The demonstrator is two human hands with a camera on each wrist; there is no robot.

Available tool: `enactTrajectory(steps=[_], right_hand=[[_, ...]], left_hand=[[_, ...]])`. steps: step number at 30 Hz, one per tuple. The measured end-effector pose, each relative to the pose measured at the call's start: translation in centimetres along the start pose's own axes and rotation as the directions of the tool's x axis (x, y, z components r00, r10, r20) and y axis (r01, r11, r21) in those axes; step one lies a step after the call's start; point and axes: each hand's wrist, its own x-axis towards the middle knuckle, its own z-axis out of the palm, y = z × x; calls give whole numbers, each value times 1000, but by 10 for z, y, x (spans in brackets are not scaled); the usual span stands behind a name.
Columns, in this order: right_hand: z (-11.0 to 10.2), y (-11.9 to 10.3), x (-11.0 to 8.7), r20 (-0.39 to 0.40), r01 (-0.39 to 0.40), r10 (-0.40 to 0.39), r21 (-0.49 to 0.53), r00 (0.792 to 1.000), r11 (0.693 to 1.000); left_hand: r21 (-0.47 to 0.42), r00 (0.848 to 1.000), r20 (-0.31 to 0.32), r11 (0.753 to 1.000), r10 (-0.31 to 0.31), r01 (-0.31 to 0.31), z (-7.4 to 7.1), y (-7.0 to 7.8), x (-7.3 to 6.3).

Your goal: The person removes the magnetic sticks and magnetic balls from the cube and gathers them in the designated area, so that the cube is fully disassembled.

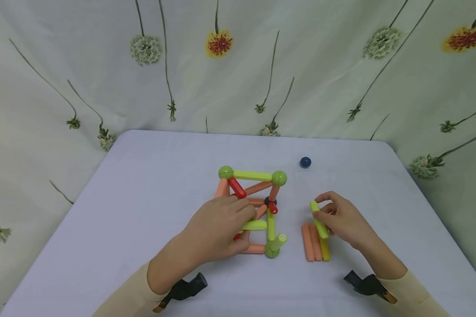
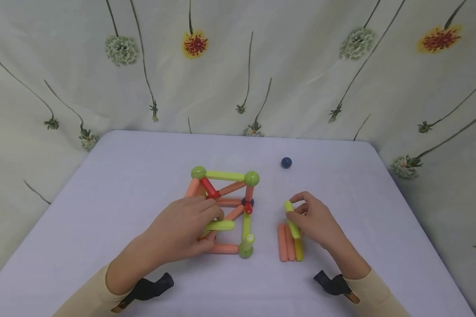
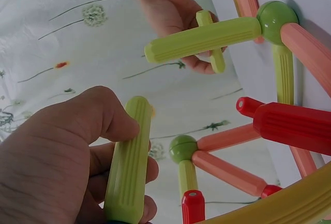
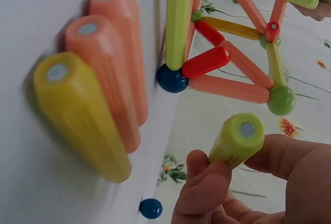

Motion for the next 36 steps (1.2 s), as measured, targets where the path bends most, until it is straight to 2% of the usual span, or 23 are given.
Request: enactTrajectory(steps=[9, 13, 18, 22, 29, 33, 36], right_hand=[[-15, 33, -14, -26, 42, -47, -152, 999, 988], [-16, 43, -21, -12, 6, -8, -201, 1000, 980], [-11, 48, -25, 22, -34, 39, -213, 999, 976], [-6, 45, -23, 36, -21, 30, -223, 999, 975], [-5, 32, -21, -17, 37, -45, -334, 999, 942], [0, 15, -20, -13, 103, -114, -334, 993, 937], [7, -1, -21, 29, 194, -193, -285, 981, 939]], left_hand=[[1, 1000, -5, 1000, 3, -3, 1, 0, -2], [-6, 1000, -9, 1000, 9, -9, 1, -1, -1], [-9, 1000, -8, 1000, 12, -12, 1, 0, 0], [-6, 1000, -3, 1000, 9, -9, 1, -1, 0], [-3, 1000, -13, 1000, 17, -17, 1, 0, 0], [1, 1000, -14, 1000, 19, -19, 1, 0, 0], [-3, 1000, -9, 1000, 18, -18, 1, 0, 0]])
